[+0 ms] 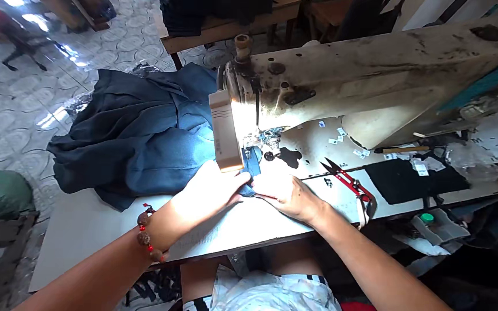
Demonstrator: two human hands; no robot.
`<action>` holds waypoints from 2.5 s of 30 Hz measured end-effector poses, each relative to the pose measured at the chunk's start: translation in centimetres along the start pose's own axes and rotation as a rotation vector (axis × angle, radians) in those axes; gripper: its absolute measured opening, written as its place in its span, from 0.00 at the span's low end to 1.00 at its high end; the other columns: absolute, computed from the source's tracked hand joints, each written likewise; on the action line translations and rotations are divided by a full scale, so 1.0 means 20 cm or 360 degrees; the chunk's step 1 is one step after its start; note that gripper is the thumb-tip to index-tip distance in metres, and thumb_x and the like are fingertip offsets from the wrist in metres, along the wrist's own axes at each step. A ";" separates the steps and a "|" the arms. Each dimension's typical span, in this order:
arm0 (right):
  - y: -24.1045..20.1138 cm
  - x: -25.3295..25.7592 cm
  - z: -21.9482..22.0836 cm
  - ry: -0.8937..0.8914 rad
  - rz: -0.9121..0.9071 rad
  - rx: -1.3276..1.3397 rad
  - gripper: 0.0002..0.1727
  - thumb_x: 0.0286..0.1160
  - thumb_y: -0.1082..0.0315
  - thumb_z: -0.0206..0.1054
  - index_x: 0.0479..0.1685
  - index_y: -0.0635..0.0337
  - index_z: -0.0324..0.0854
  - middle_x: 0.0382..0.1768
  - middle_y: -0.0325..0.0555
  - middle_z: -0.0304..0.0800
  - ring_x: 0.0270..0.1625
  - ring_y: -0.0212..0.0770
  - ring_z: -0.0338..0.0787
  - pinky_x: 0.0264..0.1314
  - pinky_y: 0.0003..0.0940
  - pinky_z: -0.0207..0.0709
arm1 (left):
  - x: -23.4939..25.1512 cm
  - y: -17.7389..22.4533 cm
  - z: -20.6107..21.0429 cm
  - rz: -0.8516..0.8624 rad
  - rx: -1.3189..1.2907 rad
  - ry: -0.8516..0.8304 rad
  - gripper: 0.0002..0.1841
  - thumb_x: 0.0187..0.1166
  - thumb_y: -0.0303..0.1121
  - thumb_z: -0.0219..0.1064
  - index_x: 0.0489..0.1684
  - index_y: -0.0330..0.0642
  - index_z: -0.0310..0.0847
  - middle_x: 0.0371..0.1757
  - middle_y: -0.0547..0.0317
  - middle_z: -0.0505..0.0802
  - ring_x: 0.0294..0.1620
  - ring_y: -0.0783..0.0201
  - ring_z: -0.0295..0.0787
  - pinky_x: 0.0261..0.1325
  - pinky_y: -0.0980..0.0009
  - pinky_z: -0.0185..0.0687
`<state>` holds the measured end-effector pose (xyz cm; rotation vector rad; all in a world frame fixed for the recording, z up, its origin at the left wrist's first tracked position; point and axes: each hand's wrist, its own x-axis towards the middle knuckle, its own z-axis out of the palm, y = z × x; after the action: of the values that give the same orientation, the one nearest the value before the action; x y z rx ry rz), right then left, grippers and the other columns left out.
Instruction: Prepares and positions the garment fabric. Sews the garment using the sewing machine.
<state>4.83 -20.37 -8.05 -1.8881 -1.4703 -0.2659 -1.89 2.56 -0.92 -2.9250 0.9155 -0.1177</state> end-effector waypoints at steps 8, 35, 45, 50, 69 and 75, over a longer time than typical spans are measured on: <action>-0.02 -0.01 0.00 -0.0054 0.0033 -0.0001 0.11 0.81 0.67 0.64 0.40 0.57 0.95 0.47 0.46 0.97 0.58 0.41 0.93 0.65 0.37 0.83 | -0.01 0.03 0.06 0.0021 -0.0074 0.0076 0.15 0.78 0.49 0.67 0.47 0.48 0.89 0.40 0.57 0.90 0.38 0.54 0.85 0.36 0.60 0.77; 0.11 0.07 0.01 -0.0149 -0.0048 0.0006 0.10 0.78 0.67 0.65 0.40 0.55 0.94 0.46 0.44 0.94 0.57 0.43 0.90 0.64 0.39 0.81 | 0.00 0.01 0.01 0.0167 -0.0436 -0.0114 0.14 0.85 0.47 0.61 0.39 0.52 0.91 0.38 0.61 0.87 0.41 0.59 0.85 0.41 0.61 0.79; 0.01 -0.03 0.04 -0.0004 0.0028 -0.0078 0.13 0.80 0.66 0.64 0.41 0.57 0.96 0.49 0.47 0.98 0.59 0.43 0.94 0.66 0.36 0.84 | -0.08 0.07 0.16 -0.0152 -0.0165 0.0192 0.24 0.84 0.57 0.53 0.56 0.53 0.91 0.67 0.64 0.91 0.55 0.53 0.87 0.49 0.55 0.78; 0.11 0.08 0.02 0.0001 -0.0002 -0.0078 0.11 0.77 0.68 0.65 0.40 0.59 0.94 0.46 0.47 0.95 0.55 0.43 0.92 0.64 0.37 0.82 | -0.02 0.03 0.19 -0.0361 -0.0197 0.0221 0.24 0.83 0.55 0.55 0.58 0.51 0.90 0.68 0.63 0.91 0.58 0.51 0.86 0.52 0.52 0.77; 0.30 -0.67 -0.82 0.0719 0.1179 -0.1000 0.23 0.91 0.61 0.55 0.61 0.76 0.85 0.66 0.71 0.86 0.74 0.67 0.84 0.79 0.61 0.71 | 0.07 -0.02 0.32 -0.0753 -0.0332 0.0226 0.32 0.83 0.63 0.49 0.71 0.53 0.85 0.74 0.58 0.86 0.75 0.49 0.78 0.78 0.46 0.67; 0.29 -0.53 -1.16 0.0449 0.1254 -0.0919 0.35 0.93 0.49 0.50 0.53 0.83 0.83 0.54 0.84 0.86 0.60 0.81 0.86 0.64 0.78 0.72 | 0.05 -0.01 0.34 -0.0723 -0.0301 0.0291 0.29 0.83 0.62 0.49 0.65 0.57 0.88 0.68 0.64 0.89 0.71 0.53 0.80 0.76 0.49 0.68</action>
<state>12.56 -43.97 0.45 -2.5893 -0.3988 -0.5817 -0.24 2.52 -7.50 -3.2899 0.2700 -0.3450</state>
